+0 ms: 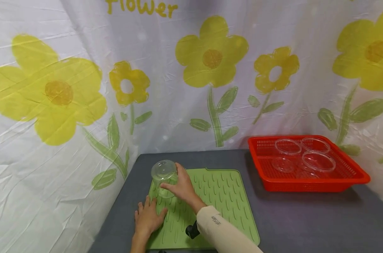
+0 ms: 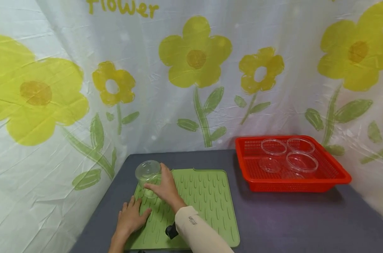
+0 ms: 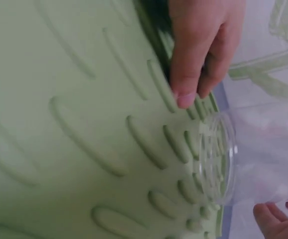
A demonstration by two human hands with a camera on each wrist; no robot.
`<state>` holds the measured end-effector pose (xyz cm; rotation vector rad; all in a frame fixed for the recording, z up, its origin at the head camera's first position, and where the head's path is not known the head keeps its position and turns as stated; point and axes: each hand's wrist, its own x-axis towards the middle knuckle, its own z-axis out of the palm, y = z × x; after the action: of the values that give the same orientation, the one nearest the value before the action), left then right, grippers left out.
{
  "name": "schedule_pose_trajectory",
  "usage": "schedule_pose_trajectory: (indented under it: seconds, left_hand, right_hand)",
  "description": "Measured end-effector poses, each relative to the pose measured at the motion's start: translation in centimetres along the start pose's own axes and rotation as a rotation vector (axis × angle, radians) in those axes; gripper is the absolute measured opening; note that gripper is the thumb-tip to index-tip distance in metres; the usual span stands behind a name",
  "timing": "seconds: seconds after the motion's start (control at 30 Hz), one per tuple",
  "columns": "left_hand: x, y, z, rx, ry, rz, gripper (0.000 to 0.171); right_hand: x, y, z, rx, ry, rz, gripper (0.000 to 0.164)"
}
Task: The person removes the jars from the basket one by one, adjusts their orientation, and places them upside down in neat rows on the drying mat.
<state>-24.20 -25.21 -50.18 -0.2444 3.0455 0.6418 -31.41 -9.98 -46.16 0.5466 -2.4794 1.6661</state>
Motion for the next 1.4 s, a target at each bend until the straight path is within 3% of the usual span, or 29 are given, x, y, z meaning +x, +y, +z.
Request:
schedule_pose_trajectory:
  seconds: [0.23,0.97,1.4]
  left_hand:
    - [0.1,0.0,0.5,-0.012,-0.023,-0.009,0.073]
    - [0.3,0.2,1.0,0.024,-0.03,0.008,0.073]
    - [0.7,-0.3,0.4,0.058,-0.017,0.03,0.073]
  right_hand:
    - [0.2,0.0,-0.1,-0.041,-0.033,0.07,0.098]
    - [0.0,0.2,-2.4,-0.125,-0.101,0.1,0.102]
    - [-2.1,0.6,-4.3,-0.016,-0.103,0.012,0.089]
